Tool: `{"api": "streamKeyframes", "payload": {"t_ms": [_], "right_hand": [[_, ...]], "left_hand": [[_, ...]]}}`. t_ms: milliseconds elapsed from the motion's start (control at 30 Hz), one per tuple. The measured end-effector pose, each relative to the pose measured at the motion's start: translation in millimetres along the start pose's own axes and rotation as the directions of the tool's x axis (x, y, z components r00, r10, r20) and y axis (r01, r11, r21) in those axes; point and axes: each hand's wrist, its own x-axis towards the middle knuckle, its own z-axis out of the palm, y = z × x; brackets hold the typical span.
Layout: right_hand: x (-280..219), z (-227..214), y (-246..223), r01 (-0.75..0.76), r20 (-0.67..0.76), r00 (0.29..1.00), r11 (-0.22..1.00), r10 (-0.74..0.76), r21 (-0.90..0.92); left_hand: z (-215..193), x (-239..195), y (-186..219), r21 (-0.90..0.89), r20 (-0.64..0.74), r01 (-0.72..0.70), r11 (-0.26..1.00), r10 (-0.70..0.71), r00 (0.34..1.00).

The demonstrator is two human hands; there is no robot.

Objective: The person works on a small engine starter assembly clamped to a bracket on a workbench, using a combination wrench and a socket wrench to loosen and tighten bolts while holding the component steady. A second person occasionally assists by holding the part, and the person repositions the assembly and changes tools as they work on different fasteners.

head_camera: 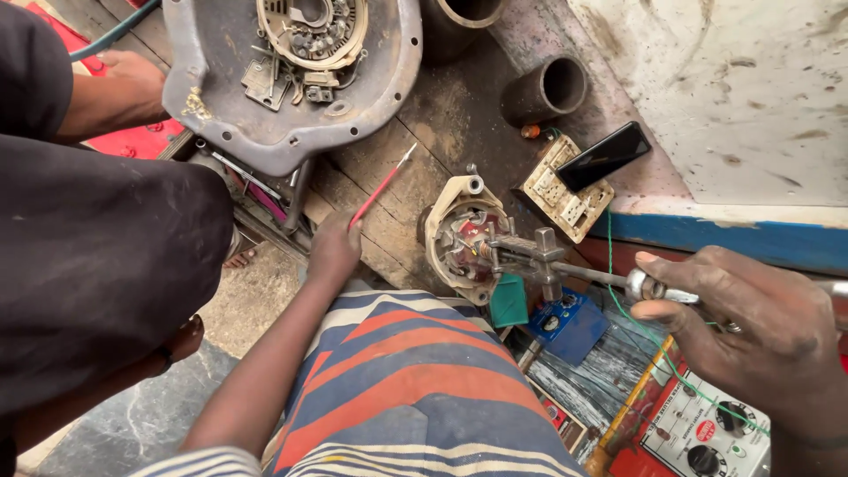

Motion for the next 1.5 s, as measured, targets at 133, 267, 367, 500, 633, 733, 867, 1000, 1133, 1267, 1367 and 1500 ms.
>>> {"api": "streamKeyframes", "payload": {"t_ms": [133,267,367,500,633,733,867,1000,1133,1267,1367,1500], "right_hand": [[7.0,-5.6,-7.0,0.0,0.04,0.999,0.995,-0.004,0.095],[13.5,-9.3,2.6,-0.019,0.114,0.993,0.999,0.022,-0.032],[13.8,-9.0,16.2,0.06,0.127,0.99,0.998,-0.063,0.027],[16.2,-14.3,28.4,0.121,0.157,0.979,0.99,-0.132,0.076],[17.4,-11.5,31.0,0.181,0.176,0.967,0.983,-0.182,0.022],[19.1,-13.3,24.3,0.227,0.166,0.961,0.974,-0.221,-0.023],[17.5,-17.5,21.7,0.259,0.145,0.956,0.966,-0.256,0.001],[16.9,-19.0,20.3,0.266,0.158,0.954,0.962,-0.253,-0.064],[15.2,-18.8,8.0,0.205,0.12,0.974,0.972,-0.191,-0.118],[13.3,-21.3,-1.6,0.205,0.102,0.976,0.968,-0.192,-0.146],[13.0,-22.4,3.3,0.212,0.159,0.969,0.967,-0.189,-0.143],[9.4,-19.4,9.1,0.205,0.146,0.971,0.973,-0.188,-0.108]], "left_hand": [[15.4,21.9,-1.3,0.05,-0.105,-0.093,0.994,0.098,0.99],[19.9,41.3,1.5,0.119,-0.131,-0.154,0.981,0.169,0.977],[5.7,40.1,24.8,0.306,-0.259,-0.188,0.933,0.272,0.927],[13.0,22.5,56.1,0.005,-0.24,-0.198,0.98,0.193,0.951],[-50.5,-9.2,162.8,-0.39,-0.157,-0.518,0.761,0.499,0.852],[-52.4,-13.9,201.4,-0.36,-0.164,-0.68,0.639,0.674,0.72],[2.3,-4.2,189.8,-0.348,0.141,-0.429,0.834,0.499,0.855],[15.6,-2.4,182.8,-0.32,-0.079,-0.607,0.727,0.618,0.782],[10.7,-4.1,182.7,-0.275,-0.106,-0.668,0.692,0.669,0.736],[7.9,-5.1,187.4,-0.211,-0.128,-0.704,0.678,0.695,0.707],[17.1,-6.1,183.3,-0.141,-0.093,-0.704,0.696,0.698,0.71],[12.9,-5.9,188.0,-0.129,-0.163,-0.737,0.664,0.719,0.676]]}}
